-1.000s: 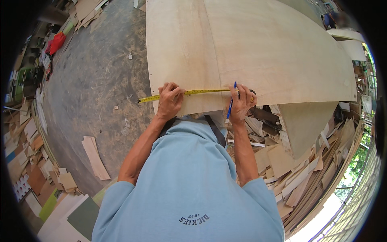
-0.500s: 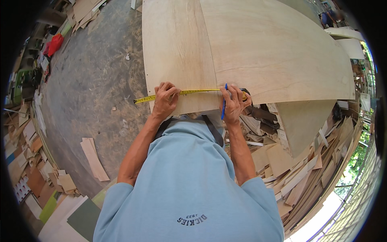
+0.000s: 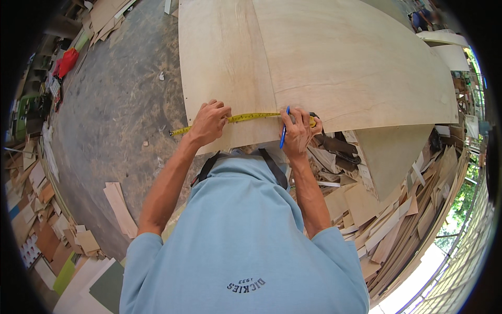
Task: The person measures a piece of plywood using a tape measure and marks a spot with a pen, then uses a power drill with a hole saw attachment to drill a hole through the marked location.
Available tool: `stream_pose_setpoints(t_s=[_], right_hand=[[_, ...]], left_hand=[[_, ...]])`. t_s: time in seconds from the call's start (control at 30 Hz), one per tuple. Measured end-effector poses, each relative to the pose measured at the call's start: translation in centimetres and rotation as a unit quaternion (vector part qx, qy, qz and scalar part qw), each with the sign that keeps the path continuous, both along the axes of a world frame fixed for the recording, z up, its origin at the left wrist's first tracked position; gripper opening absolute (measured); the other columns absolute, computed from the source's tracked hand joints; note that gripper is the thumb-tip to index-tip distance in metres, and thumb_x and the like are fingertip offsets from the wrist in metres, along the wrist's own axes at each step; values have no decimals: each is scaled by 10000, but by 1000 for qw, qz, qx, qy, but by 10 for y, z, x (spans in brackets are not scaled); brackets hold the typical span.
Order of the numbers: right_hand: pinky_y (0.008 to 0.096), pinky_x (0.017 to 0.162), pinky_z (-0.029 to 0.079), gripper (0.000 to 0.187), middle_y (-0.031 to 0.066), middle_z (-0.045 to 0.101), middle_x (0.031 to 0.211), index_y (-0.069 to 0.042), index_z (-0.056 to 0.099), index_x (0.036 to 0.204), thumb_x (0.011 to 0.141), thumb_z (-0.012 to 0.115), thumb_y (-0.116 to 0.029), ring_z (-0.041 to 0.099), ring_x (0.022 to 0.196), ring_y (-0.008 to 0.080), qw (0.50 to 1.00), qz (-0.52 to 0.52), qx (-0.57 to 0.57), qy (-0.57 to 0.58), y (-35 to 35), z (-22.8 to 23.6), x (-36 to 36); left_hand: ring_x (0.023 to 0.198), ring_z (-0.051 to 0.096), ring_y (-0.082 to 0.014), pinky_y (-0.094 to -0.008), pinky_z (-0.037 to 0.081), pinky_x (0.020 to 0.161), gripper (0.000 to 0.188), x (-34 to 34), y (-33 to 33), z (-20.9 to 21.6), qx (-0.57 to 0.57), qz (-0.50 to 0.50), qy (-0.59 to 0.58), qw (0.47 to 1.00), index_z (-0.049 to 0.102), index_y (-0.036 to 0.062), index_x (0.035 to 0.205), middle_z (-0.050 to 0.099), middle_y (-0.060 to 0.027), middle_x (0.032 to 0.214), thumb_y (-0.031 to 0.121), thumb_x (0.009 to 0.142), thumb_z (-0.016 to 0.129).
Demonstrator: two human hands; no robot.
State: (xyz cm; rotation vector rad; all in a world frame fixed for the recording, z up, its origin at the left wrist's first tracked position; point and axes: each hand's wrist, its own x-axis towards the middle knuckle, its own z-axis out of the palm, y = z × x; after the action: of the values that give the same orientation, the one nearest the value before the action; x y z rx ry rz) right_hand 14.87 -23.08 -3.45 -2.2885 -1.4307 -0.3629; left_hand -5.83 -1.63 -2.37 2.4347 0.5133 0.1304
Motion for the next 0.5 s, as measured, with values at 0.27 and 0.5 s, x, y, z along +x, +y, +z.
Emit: stream_pose_setpoints(t_s=[0.27, 0.5], right_hand=[[563, 1089, 251, 315, 23, 681, 1162, -194, 744, 1157, 847, 721, -145, 600, 1223, 205, 1000, -14, -2, -9, 4, 2, -5], [555, 1101, 242, 305, 21, 689, 1160, -185, 743, 1154, 852, 727, -151, 596, 1230, 199, 1000, -21, 1, -13, 4, 1, -6]], left_hand=[[1066, 632, -232, -378, 495, 908, 892, 38, 5, 52, 72, -178, 181, 965, 480, 291, 1600, 635, -40, 1101, -134, 830, 631], [1049, 645, -230, -370, 515, 920, 820, 49, 12, 30, 151, -295, 144, 933, 514, 307, 1586, 644, -45, 1082, -69, 869, 642]])
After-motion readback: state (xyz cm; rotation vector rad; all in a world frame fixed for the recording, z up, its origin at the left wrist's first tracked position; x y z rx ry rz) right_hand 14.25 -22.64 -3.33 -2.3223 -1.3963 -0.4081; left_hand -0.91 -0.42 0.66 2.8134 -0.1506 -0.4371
